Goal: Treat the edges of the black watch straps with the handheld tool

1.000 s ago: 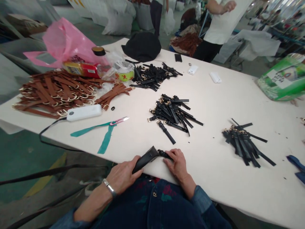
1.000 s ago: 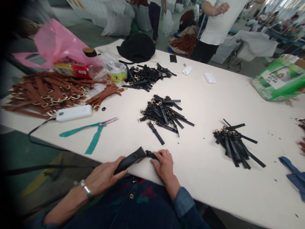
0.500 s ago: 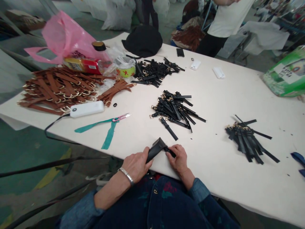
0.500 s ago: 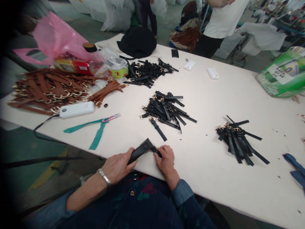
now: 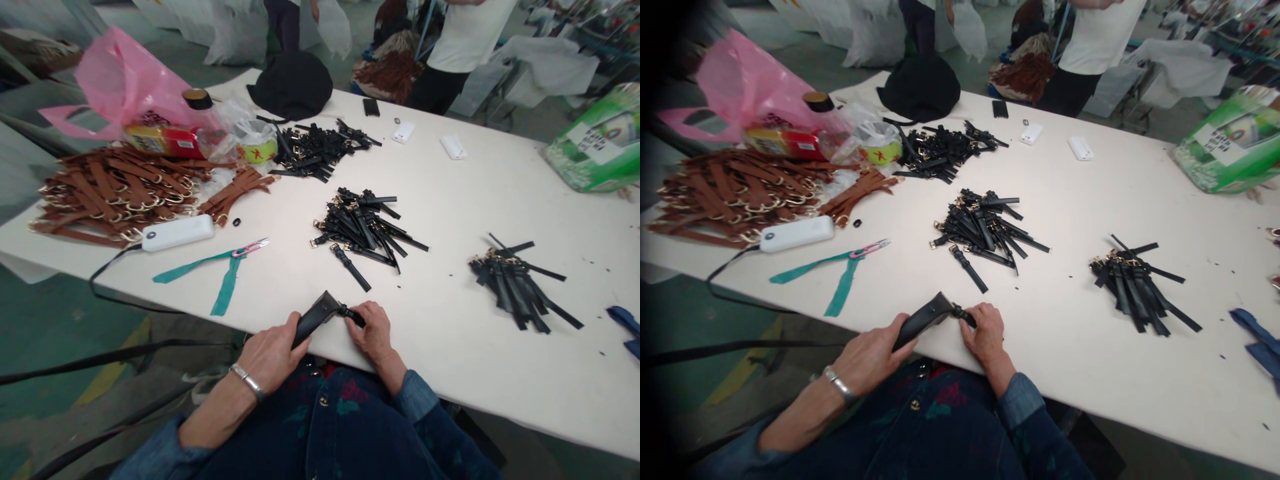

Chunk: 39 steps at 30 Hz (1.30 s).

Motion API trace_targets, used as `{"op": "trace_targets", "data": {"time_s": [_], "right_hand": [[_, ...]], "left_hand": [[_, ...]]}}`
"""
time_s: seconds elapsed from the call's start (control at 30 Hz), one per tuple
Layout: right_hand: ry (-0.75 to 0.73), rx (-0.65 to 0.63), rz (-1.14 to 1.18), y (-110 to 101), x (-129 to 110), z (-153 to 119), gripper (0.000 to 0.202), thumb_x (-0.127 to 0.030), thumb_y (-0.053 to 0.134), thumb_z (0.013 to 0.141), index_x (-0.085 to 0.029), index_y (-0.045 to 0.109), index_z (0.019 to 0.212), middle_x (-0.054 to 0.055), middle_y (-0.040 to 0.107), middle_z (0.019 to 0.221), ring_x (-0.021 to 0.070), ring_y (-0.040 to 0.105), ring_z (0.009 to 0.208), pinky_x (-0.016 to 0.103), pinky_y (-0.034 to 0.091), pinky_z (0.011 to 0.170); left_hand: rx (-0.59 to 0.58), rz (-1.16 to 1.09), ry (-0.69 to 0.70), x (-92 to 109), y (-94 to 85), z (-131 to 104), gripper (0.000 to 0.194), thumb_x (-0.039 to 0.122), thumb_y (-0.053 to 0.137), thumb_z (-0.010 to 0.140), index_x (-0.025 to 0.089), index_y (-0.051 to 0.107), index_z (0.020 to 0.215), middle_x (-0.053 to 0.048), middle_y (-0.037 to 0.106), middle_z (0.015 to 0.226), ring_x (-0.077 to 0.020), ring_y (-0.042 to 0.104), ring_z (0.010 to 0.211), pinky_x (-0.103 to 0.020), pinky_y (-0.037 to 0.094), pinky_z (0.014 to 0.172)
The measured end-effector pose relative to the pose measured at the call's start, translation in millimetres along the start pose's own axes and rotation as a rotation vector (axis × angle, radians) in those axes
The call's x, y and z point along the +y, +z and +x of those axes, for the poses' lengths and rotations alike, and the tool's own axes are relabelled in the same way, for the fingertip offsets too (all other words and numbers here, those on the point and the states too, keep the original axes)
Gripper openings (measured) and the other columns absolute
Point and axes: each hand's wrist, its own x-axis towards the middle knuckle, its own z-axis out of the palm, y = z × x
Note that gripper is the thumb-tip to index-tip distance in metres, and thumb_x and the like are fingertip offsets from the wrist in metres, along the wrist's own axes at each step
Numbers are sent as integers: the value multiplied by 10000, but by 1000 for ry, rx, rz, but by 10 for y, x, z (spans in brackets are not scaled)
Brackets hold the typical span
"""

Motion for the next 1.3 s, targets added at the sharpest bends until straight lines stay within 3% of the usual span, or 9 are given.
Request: {"op": "trace_targets", "data": {"time_s": [0.33, 0.53, 0.73, 1.1, 1.3], "right_hand": [[-7, -27, -25, -5, -24, -3, 175, -278, 533, 746, -186, 587, 886, 49, 548, 807, 197, 460, 814, 323, 346, 735], [-62, -48, -42, 33, -107, 73, 332, -291, 562, 741, -192, 531, 1056, 69, 539, 970, 222, 440, 899, 352, 339, 766], [-128, -104, -75, 60, -123, 172, 347, -290, 539, 784, -247, 511, 1127, 59, 551, 894, 208, 453, 855, 337, 350, 722], [-217, -74, 143, 110, -171, 248, 243, -236, 469, 796, -196, 533, 1027, 77, 530, 934, 199, 475, 882, 332, 403, 769], [-194, -112, 55, 111, -176, 245, 174, -195, 480, 748, -186, 556, 904, 57, 516, 857, 183, 471, 837, 302, 394, 740]], "left_hand": [[-3, -187, -47, -199, 58, -98, 400, 533, 268, 799, 247, 420, 1034, -34, 627, 737, -196, 606, 692, -261, 388, 591], [-71, -222, -20, -130, 164, -81, 398, 531, 328, 778, 247, 442, 1031, -39, 637, 773, -198, 607, 735, -257, 387, 608], [-58, -251, -37, -150, 147, -114, 402, 530, 330, 779, 247, 435, 1045, -42, 639, 791, -203, 610, 769, -264, 392, 640], [-30, -225, -55, -278, 121, -169, 393, 540, 294, 789, 251, 444, 1009, -30, 634, 736, -212, 610, 724, -263, 377, 595], [-11, -217, -74, -298, 82, -207, 383, 511, 309, 795, 240, 435, 1035, -36, 632, 756, -214, 608, 749, -269, 382, 619]]}}
